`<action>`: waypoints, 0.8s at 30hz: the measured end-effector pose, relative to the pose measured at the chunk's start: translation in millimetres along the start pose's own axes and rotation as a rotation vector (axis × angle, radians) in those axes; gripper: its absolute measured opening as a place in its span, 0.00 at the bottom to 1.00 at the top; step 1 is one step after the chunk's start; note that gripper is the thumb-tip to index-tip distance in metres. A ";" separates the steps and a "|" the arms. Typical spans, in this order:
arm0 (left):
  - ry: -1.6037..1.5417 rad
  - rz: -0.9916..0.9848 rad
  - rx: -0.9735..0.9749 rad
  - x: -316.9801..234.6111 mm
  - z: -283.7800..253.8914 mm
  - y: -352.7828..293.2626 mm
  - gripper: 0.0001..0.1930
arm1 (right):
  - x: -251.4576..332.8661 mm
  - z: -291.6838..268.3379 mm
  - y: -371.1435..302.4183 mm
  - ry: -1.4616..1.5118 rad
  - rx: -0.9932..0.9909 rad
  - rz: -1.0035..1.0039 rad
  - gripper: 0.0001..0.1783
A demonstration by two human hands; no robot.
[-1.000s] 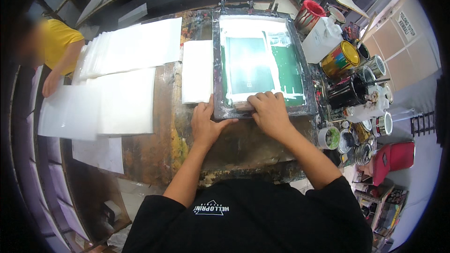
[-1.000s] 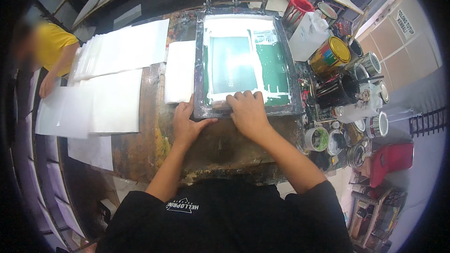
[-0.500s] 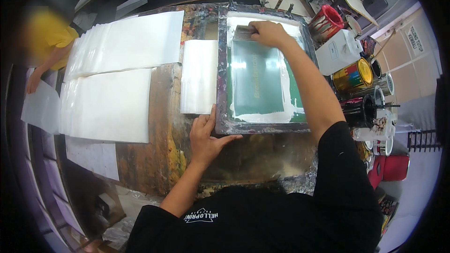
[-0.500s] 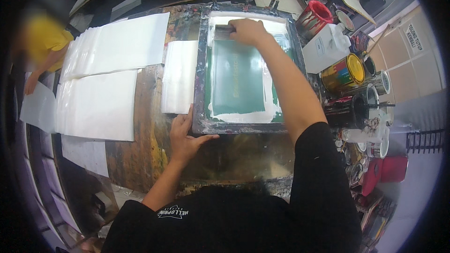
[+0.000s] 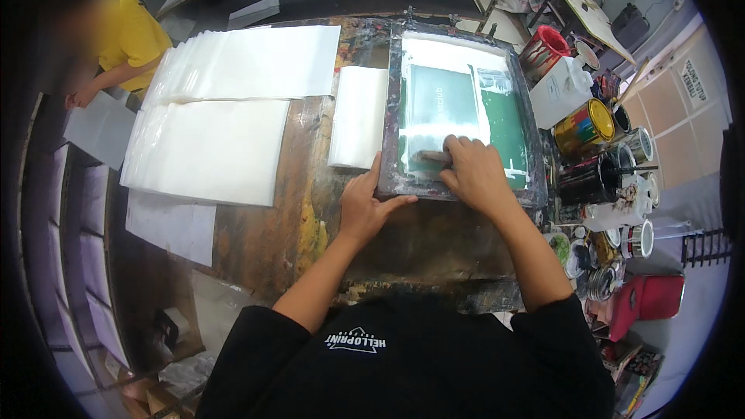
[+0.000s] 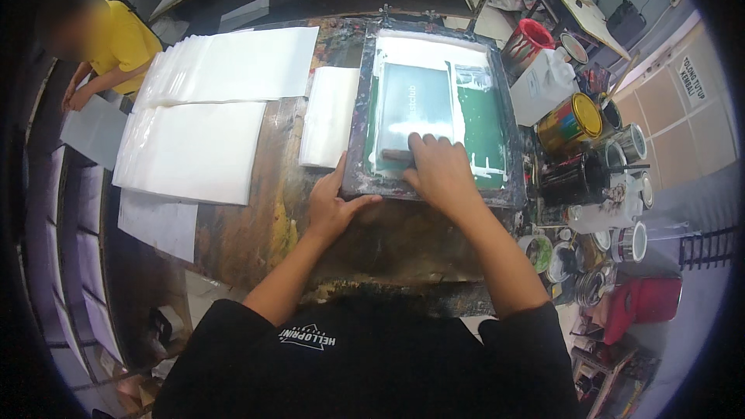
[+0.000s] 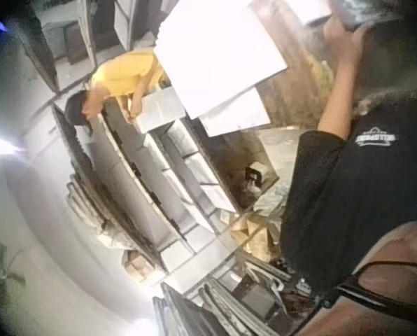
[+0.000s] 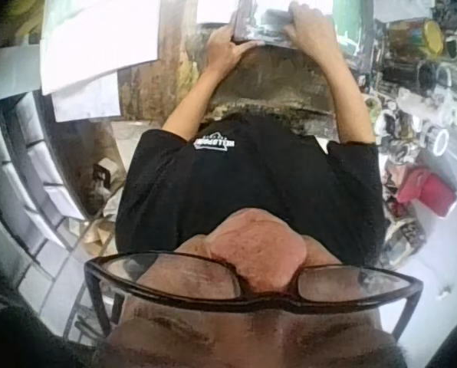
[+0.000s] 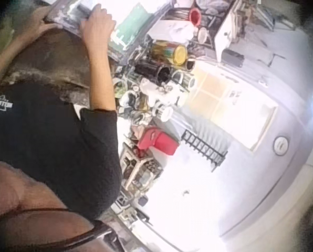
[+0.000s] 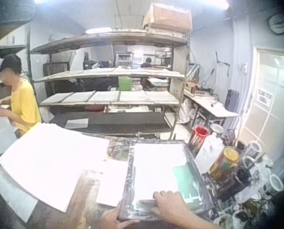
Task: The person performs screen printing by placing white sheets on a table, aligning a screen frame, and using a squeegee to pull ink across the screen onto each sheet. Printed sheets are stacked to the side while the process repeats.
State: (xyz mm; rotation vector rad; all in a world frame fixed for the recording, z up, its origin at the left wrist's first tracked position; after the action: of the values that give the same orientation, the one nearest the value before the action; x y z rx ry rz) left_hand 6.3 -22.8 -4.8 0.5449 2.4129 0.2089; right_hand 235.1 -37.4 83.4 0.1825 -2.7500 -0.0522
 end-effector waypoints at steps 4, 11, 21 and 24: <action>-0.527 -0.024 -0.190 -22.4 -4.6 21.4 0.53 | 43.1 -48.5 -18.6 -0.017 -0.294 -0.065 0.24; -0.274 0.064 -0.178 -59.7 -61.9 78.6 0.40 | 49.5 -139.8 50.7 -0.200 -0.732 -0.278 0.37; 0.425 -0.212 0.020 23.7 -4.6 50.0 0.15 | 44.5 -207.7 111.5 0.005 -0.581 -0.159 0.50; 0.434 -0.200 -0.025 20.8 -5.4 51.7 0.13 | 45.6 -214.1 114.9 0.030 -0.482 -0.080 0.51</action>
State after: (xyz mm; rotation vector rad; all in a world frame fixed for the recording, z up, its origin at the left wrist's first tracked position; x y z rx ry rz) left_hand 5.3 32.7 2.2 0.2609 2.8597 0.2944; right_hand 260.1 67.8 305.7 0.1567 -2.6073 -0.7168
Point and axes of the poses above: each hand's wrist, its own y-axis towards the middle knuckle, its own z-axis out of the palm, x = y × z, the point moved 3 cm from there along y, towards the middle knuckle, and after that the axes turned 14 degrees about y, right-handed, at the moved point
